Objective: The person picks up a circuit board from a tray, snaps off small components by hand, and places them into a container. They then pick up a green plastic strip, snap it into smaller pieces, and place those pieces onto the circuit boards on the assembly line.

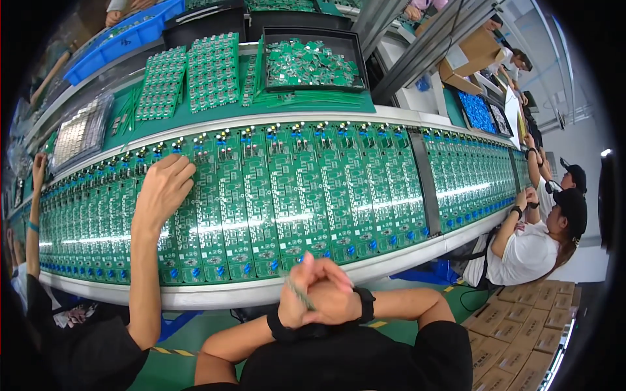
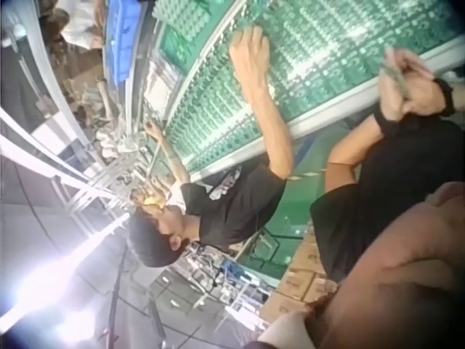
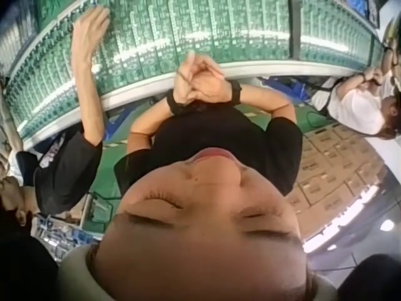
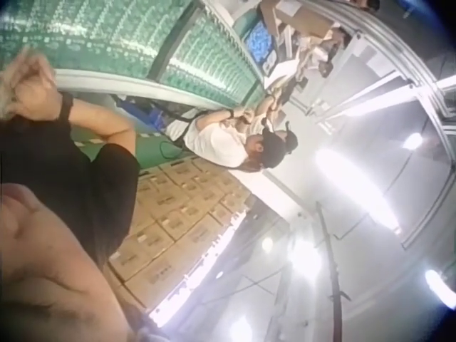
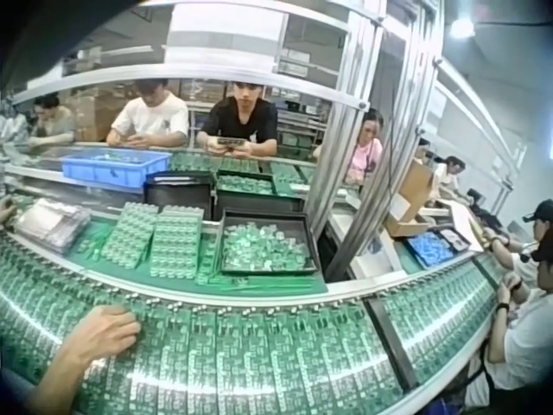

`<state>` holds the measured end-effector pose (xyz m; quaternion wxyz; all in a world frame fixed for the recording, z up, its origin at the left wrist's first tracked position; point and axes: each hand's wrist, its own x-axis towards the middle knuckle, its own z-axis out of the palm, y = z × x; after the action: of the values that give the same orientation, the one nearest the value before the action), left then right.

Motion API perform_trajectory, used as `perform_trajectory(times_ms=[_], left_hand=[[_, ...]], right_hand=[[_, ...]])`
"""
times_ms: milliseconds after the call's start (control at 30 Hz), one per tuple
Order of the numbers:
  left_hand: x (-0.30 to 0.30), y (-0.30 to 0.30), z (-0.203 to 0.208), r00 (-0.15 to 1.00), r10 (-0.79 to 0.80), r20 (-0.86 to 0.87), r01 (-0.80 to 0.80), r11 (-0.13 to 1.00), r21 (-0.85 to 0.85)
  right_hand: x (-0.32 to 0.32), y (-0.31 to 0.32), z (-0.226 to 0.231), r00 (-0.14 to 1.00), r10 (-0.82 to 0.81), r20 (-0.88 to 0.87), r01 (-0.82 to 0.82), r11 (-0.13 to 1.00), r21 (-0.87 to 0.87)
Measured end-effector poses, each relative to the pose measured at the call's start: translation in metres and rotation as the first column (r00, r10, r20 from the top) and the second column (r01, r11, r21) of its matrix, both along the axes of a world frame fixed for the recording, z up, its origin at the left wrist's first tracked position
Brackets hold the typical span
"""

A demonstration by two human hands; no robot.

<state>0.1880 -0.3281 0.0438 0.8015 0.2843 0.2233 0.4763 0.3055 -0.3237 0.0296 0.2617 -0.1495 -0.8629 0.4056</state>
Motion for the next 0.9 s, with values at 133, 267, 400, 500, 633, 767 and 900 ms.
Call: perform_trajectory(times_ms=[133,267,400,500,633,767,900], left_hand=[[0.002,0.025,0.02,0.96,0.244,-0.14,-0.255,0.965,-0.068],[-0.015,0.051,0.034,0.845,0.393,-0.362,-0.391,0.917,0.081],[-0.017,0.051,0.013,0.786,0.324,-0.527,-0.292,0.945,0.146],[-0.009,0.055,0.016,0.8,0.422,-0.426,-0.377,0.907,0.189],[-0.014,0.054,0.026,0.888,0.325,-0.324,-0.341,0.94,0.01],[-0.026,0.062,0.028,0.881,0.337,-0.331,-0.329,0.941,0.083],[-0.028,0.062,0.029,0.923,0.248,-0.293,-0.245,0.968,0.047]], right_hand=[[0.008,0.025,0.007,0.931,-0.33,-0.158,0.281,0.922,-0.268],[0.043,0.051,0.022,0.963,-0.17,0.208,0.253,0.834,-0.49],[0.035,0.07,0.043,0.954,-0.081,0.29,0.18,0.927,-0.331],[0.024,0.072,0.055,0.89,-0.373,0.262,0.445,0.835,-0.323],[0.02,0.068,0.049,0.925,-0.374,0.073,0.314,0.64,-0.701],[0.022,0.071,0.058,0.956,-0.279,0.095,0.236,0.533,-0.812],[0.018,0.077,0.061,0.948,-0.287,0.141,0.31,0.713,-0.629]])
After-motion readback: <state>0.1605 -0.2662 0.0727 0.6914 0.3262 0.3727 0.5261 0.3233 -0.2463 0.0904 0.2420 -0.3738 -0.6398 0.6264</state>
